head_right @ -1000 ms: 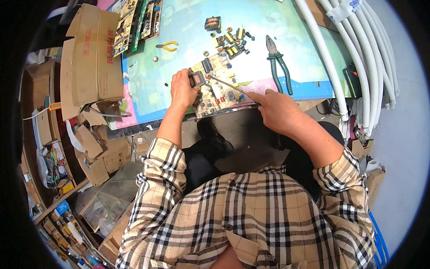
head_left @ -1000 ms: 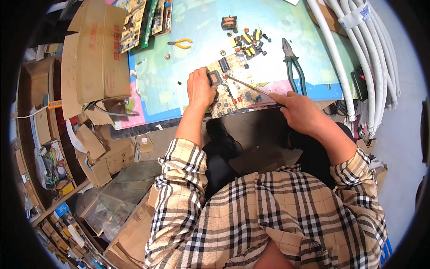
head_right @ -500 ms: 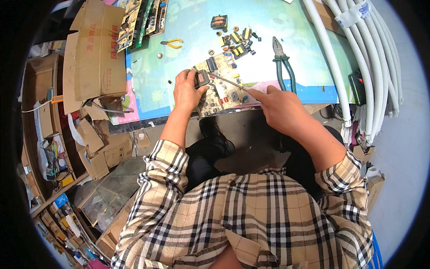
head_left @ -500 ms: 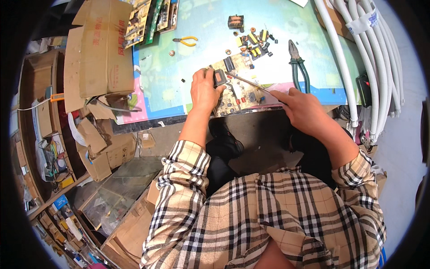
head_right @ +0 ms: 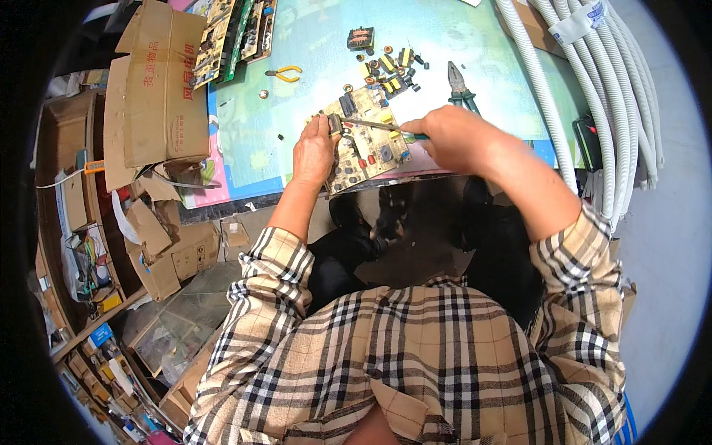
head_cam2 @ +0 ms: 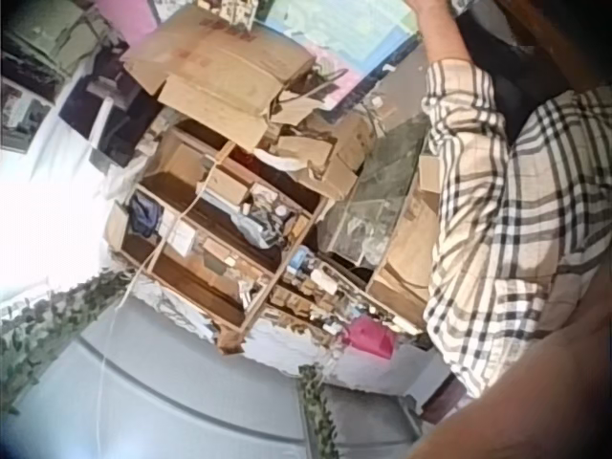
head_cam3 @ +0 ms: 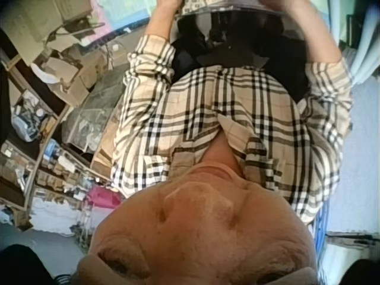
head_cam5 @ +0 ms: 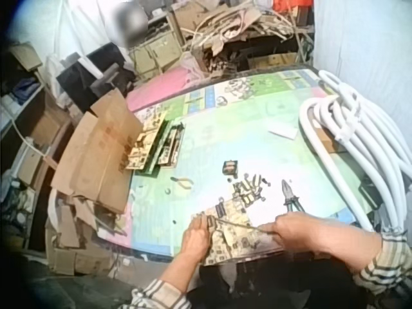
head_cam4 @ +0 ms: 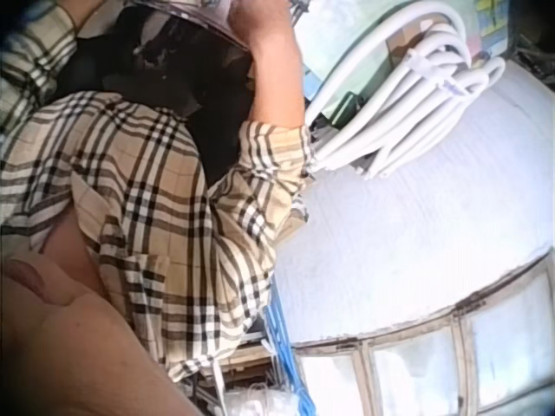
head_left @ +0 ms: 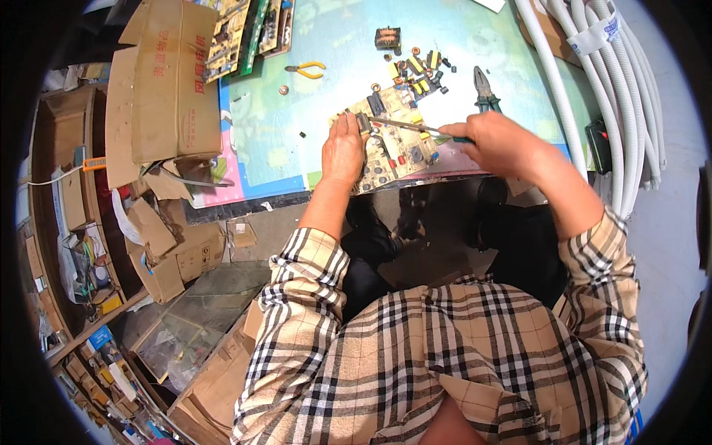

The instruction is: The person disassembles circuit boards by removing components using pliers and a screwdriver. They flip the boards over to access different sides and place removed parts on the table.

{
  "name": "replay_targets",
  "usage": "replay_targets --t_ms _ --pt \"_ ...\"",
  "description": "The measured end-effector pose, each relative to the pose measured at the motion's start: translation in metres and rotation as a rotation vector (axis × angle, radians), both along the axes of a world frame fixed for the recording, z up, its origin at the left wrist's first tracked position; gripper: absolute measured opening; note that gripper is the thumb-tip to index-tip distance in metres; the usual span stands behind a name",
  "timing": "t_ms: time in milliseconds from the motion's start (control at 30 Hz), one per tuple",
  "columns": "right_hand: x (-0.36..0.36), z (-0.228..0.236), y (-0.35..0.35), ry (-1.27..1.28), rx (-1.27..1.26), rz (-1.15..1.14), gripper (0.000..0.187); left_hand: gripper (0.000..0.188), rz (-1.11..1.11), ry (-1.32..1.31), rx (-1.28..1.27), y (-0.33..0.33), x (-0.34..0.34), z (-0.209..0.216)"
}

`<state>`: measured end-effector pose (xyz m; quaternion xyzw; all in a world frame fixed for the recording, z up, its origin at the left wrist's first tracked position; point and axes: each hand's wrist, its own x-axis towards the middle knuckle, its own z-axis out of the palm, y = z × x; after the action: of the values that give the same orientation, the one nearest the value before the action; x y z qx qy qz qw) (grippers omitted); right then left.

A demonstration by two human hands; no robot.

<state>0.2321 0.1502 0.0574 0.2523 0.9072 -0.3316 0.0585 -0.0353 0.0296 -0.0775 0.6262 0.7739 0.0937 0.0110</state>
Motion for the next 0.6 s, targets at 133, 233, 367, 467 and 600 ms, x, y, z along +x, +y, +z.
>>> replay_targets --t_ms 133,233,367,467,600 --pt "-0.023 0.029 0.025 -0.156 -0.015 0.065 0.040 0.053 0.022 0.018 0.040 -0.004 0.007 -0.011" --pt "-0.015 0.001 0.042 -0.054 0.061 0.073 0.038 0.053 0.029 0.014 0.056 -0.004 0.011 -0.015" --pt "0.012 -0.033 0.062 -0.110 -0.076 -0.004 0.033 0.053 0.023 0.022 0.074 -0.009 0.009 -0.018" --pt "0.022 -0.058 0.046 -0.126 -0.038 -0.070 0.032 0.053 0.043 0.019 0.069 -0.014 0.011 -0.015" --pt "0.034 -0.076 0.023 -0.037 0.069 -0.082 0.023 0.052 0.055 0.006 0.102 -0.014 0.015 -0.016"
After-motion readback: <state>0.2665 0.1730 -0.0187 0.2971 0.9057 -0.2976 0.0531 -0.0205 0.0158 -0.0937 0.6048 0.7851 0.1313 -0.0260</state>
